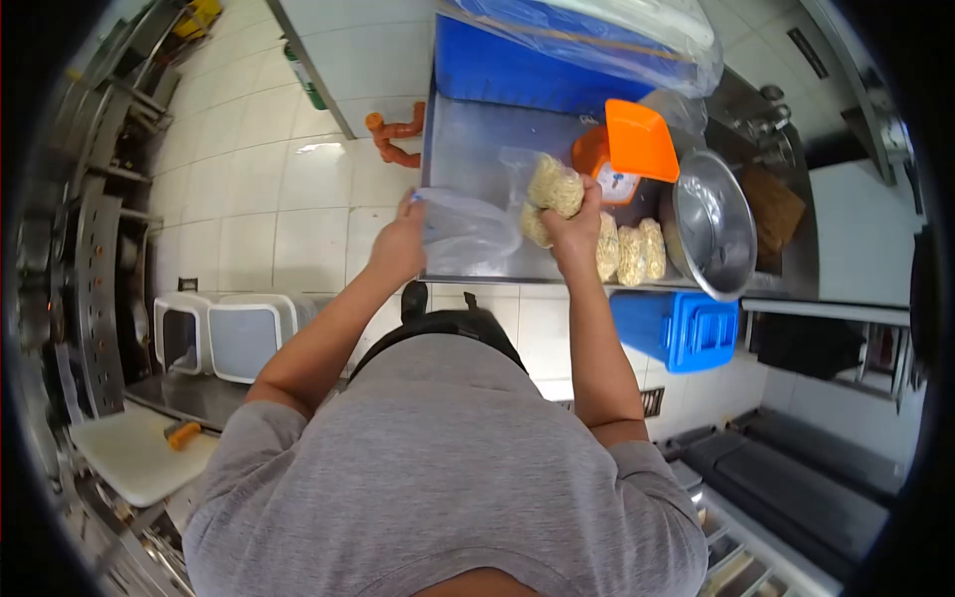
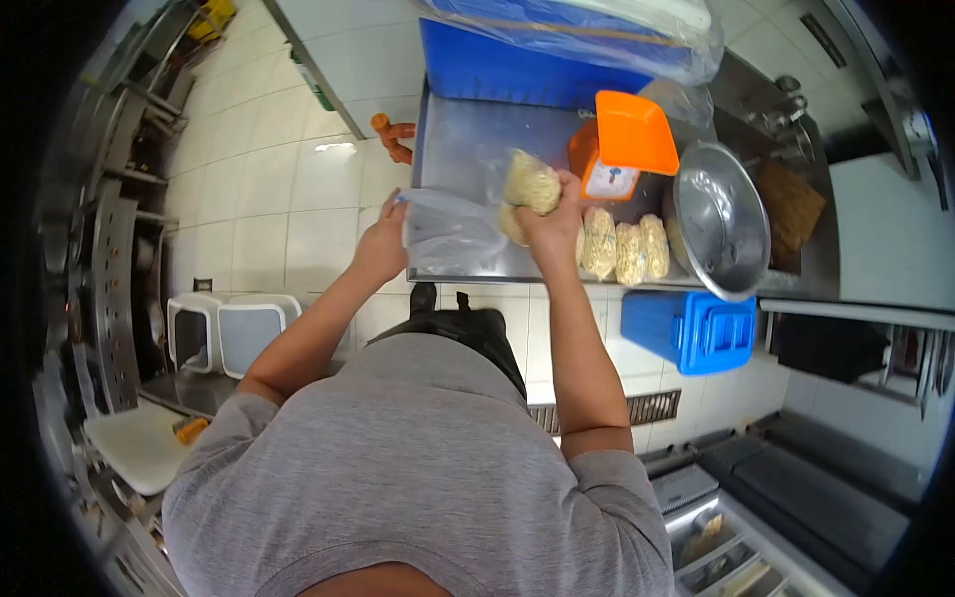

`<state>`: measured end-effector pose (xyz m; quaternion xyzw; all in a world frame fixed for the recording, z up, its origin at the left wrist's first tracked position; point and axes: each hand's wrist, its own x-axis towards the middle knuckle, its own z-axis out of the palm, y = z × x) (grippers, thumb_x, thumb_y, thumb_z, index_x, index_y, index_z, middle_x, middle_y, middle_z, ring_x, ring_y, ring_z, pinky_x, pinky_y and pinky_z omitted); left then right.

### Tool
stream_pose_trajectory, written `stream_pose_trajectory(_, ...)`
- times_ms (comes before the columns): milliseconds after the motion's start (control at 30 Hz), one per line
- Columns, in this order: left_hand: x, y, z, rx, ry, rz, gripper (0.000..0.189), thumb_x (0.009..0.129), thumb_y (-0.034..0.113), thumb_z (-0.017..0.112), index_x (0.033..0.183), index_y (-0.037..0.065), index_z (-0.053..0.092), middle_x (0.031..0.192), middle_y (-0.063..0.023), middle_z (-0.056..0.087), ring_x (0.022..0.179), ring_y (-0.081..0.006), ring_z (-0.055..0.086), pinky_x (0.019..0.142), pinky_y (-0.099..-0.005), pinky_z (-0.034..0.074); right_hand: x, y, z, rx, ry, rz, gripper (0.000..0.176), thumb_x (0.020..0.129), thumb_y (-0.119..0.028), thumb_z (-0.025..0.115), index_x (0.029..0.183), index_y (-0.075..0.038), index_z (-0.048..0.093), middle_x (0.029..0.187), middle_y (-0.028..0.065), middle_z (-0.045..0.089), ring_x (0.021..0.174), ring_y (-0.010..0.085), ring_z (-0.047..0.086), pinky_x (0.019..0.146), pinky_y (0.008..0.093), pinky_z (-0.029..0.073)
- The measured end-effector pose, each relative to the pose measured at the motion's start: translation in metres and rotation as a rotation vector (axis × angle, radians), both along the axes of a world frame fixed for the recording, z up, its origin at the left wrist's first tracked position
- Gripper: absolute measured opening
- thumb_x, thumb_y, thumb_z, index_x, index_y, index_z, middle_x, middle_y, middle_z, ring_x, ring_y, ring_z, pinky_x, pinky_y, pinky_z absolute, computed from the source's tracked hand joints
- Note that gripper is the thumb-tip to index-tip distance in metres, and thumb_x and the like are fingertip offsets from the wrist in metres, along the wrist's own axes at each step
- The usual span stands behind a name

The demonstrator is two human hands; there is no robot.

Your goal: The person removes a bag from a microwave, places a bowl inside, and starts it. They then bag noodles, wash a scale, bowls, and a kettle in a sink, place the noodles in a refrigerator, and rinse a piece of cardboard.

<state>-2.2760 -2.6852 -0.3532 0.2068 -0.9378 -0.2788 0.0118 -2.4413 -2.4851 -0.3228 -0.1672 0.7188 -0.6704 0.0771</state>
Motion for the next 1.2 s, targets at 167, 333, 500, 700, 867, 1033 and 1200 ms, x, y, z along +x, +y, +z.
stream_pose_trajectory(167,-0.048,0.011,-0.024,0.260,-0.138,-0.189,0.066,0.064,-0.002,0.060,0.127,-0.006,0.040,0.143,-0.0220,0.032,0.106,-0.0439,0.053,0.088,-0.0446,0.047,0.058,-0.030,-0.036,0.504,0.188,0.190,0.053,0.067,-0.005,0.065,0.115,-0.002,0.043,0.098,0.0244,0.059,0.092,0.0391,0.060,0.082,0.0402,0.048)
stream_pose_trajectory(333,-0.042,0.008,-0.029,0.182,-0.070,-0.302,0.068,0.064,-0.006,0.054,0.130,-0.005,0.038,0.143,-0.0230,0.032,0.106,-0.0439,0.053,0.088,-0.0448,0.046,0.039,-0.024,-0.082,0.733,0.125,-0.042,0.051,0.070,-0.007,0.061,0.117,0.001,0.044,0.105,0.0302,0.055,0.097,0.0451,0.055,0.085,0.0454,0.046)
stream_pose_trajectory(500,-0.055,0.022,-0.024,0.205,-0.098,-0.311,0.071,0.064,-0.006,0.054,0.133,-0.004,0.035,0.142,-0.0251,0.032,0.107,-0.0435,0.054,0.089,-0.0441,0.047,0.018,-0.026,-0.092,0.984,0.258,0.028,0.050,0.073,-0.007,0.058,0.120,0.001,0.043,0.105,0.0310,0.054,0.096,0.0458,0.055,0.087,0.0476,0.045)
stream_pose_trajectory(700,-0.062,0.025,-0.005,0.229,-0.172,-0.273,0.068,0.066,-0.007,0.052,0.132,-0.004,0.035,0.145,-0.0232,0.027,0.108,-0.0419,0.054,0.090,-0.0445,0.046,-0.014,0.010,-0.034,0.993,0.210,-0.069,0.050,0.075,-0.016,0.063,0.118,0.002,0.045,0.108,0.0281,0.054,0.099,0.0421,0.055,0.078,0.0459,0.050)
stream_pose_trajectory(867,-0.060,0.026,-0.010,0.256,-0.123,-0.325,0.073,0.064,-0.004,0.056,0.134,-0.003,0.034,0.140,-0.0252,0.034,0.108,-0.0426,0.053,0.091,-0.0437,0.046,-0.032,0.018,-0.071,1.440,0.270,-0.233,0.056,0.067,-0.025,0.077,0.109,0.002,0.053,0.103,0.0251,0.058,0.094,0.0403,0.060,0.080,0.0421,0.051)
stream_pose_trajectory(1033,-0.062,0.025,-0.020,0.226,-0.097,-0.281,0.073,0.063,-0.004,0.057,0.133,-0.003,0.036,0.141,-0.0239,0.034,0.108,-0.0419,0.054,0.091,-0.0431,0.046,-0.082,0.073,-0.086,0.869,-0.199,0.098,0.079,0.054,-0.027,0.085,0.117,0.002,0.048,0.121,0.0251,0.052,0.107,0.0399,0.055,0.086,0.0401,0.050)
stream_pose_trajectory(1200,-0.064,0.027,-0.019,0.248,-0.136,-0.282,0.077,0.062,-0.004,0.058,0.135,-0.002,0.034,0.141,-0.0243,0.033,0.110,-0.0415,0.053,0.092,-0.0423,0.046,-0.051,0.035,-0.108,1.474,0.527,-0.230,0.053,0.068,-0.025,0.072,0.111,0.002,0.055,0.092,0.0204,0.066,0.088,0.0322,0.065,0.078,0.0415,0.051)
